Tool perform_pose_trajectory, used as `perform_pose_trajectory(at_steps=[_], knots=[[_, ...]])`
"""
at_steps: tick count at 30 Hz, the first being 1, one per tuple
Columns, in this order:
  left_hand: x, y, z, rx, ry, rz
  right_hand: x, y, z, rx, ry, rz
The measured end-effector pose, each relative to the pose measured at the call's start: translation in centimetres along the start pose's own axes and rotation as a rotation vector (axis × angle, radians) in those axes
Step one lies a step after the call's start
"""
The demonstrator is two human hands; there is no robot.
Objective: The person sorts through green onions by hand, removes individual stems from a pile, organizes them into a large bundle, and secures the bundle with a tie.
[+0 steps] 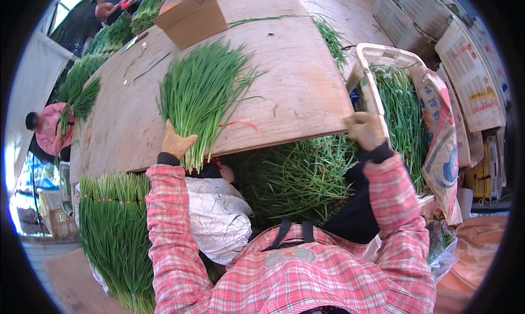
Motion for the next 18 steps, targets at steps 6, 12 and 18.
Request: perform_pose_trajectory(at_steps=[6, 12, 18], knots=[[1.6, 2.0, -0.6, 0.023, -0.055, -0.057, -4.4, -11.5, 10.2, -0.141, -0.244, -0.088], [0.9, 0.6, -0.8, 0.216, -0.143, -0.031, 0.2, -3.4, 4.0, -0.194, 0.047, 0.298], [-1.6, -2.7, -1.6, 0.385, -0.211, 0.02, 9.3, 4.0, -5.2, -0.226, 0.18, 0.564]])
Point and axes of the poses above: each hand's wrist, its own x-axis towards the middle knuckle, its own z-axis out of the back of the hand, y = z × x, the point moved 1 cm from there along x, towards the middle knuckle, and after that the axes turned 11 degrees about z, right-handed, at the moved point
